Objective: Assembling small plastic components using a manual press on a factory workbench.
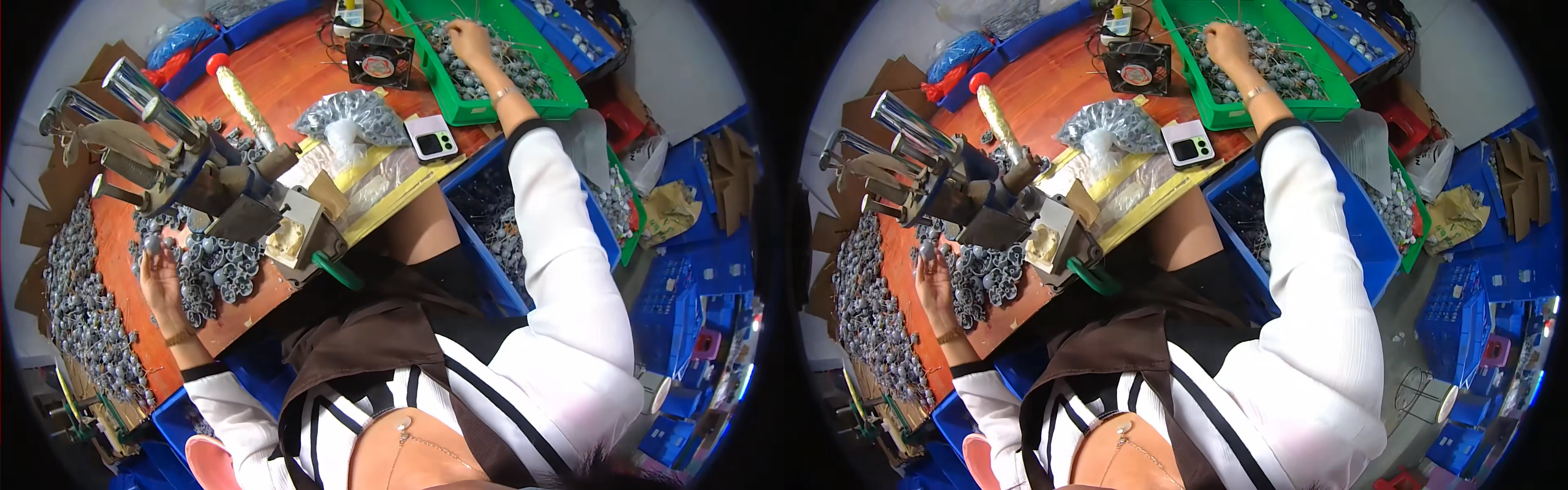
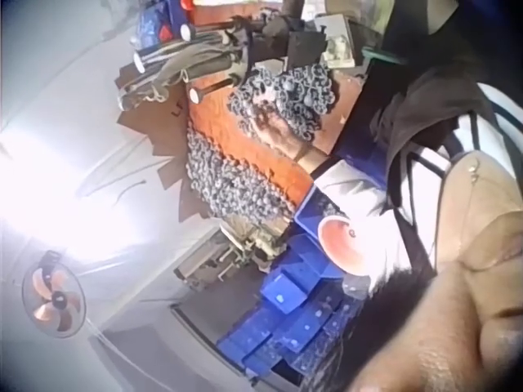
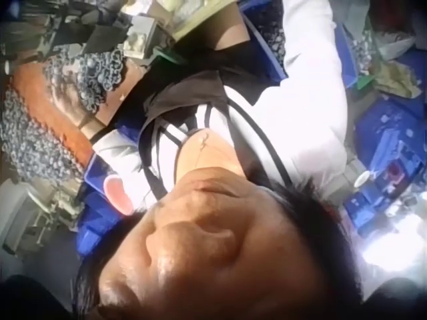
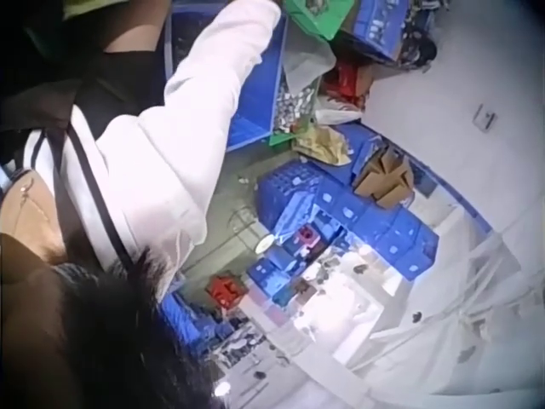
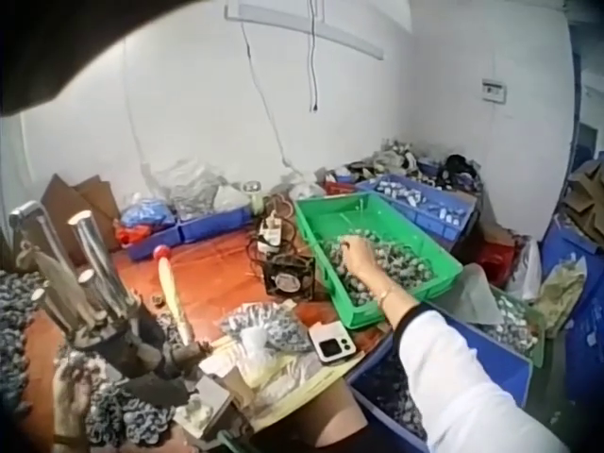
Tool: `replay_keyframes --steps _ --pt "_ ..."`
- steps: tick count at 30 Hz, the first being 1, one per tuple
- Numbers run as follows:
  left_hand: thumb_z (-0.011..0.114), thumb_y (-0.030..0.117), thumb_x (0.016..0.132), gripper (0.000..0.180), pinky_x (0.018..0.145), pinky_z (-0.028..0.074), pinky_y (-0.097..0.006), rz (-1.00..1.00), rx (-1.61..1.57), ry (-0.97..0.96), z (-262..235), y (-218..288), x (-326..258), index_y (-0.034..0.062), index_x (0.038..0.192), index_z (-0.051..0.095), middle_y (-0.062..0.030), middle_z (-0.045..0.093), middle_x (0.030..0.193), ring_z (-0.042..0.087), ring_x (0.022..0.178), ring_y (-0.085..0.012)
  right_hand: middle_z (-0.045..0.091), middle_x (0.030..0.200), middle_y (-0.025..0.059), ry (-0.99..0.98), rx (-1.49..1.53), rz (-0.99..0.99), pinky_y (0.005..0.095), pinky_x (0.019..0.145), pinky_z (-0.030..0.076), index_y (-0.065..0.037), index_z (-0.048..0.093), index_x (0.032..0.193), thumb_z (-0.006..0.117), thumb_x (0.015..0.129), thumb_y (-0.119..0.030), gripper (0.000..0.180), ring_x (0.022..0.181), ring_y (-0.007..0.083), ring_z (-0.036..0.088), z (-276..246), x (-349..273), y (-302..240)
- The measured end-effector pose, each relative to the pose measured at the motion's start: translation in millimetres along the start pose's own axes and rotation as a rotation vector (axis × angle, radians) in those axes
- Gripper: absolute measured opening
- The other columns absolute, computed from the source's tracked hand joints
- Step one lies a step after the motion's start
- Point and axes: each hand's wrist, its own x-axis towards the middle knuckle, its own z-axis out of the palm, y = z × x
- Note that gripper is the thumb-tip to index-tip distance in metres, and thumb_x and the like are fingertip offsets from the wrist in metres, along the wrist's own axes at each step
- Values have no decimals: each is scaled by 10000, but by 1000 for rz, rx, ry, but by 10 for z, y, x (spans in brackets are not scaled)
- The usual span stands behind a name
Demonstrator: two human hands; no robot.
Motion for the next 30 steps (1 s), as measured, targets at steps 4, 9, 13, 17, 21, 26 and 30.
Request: replay_keyframes --steps 4,9,13,17,21,26,30 --pt "529 154 953 276 816 522 -277 148 306 92 836 -512 -472 -54 1129 572 -129 615 1100 615 948 -178 669 980 152 -10 -149 -219 467 784 516 -176 698 1026 569 815 -195 249 907 365 633 505 355 250" --pt "693 -67 774 295 795 448 -207 377 841 -169 1178 -1253 -1043 -22 1057 621 -33 595 1015 573 866 -107 667 893 167 -320 -196 -222 453 757 516 -138 709 941 605 768 -203 213 855 375 632 523 432 107" --pt "748 11 730 271 675 403 -217 419 1073 -147 1519 -1429 -1176 -29 977 642 -41 591 907 525 779 -114 661 852 173 -450 -129 -387 433 714 506 -105 701 885 617 749 -198 185 812 354 637 328 256 2" --pt "750 119 746 258 603 375 -249 400 1113 -151 1690 -1560 -1092 -34 922 640 -26 553 772 463 671 -117 695 785 65 -220 135 53 322 631 498 -43 705 913 630 835 -200 191 716 147 645 97 185 444" --pt "728 119 765 359 642 419 -291 265 1057 -307 1572 -1416 -1109 -59 1046 593 -99 504 770 487 705 -184 709 955 31 314 416 82 244 810 502 -44 718 946 693 811 -152 175 877 128 655 -628 543 188" --pt "682 16 765 379 938 443 -326 359 1300 -337 1307 -741 -759 21 1139 622 -149 636 1165 598 1094 -236 636 1052 222 487 1163 31 363 913 540 121 593 1013 548 865 87 159 973 288 637 -1432 872 -259" --pt "623 -27 725 312 849 470 -388 739 1821 -26 670 -362 225 51 1025 655 -128 661 1021 592 959 -325 614 1097 253 472 1260 27 379 933 529 118 590 1032 523 896 60 162 1023 324 618 -1826 734 -521"
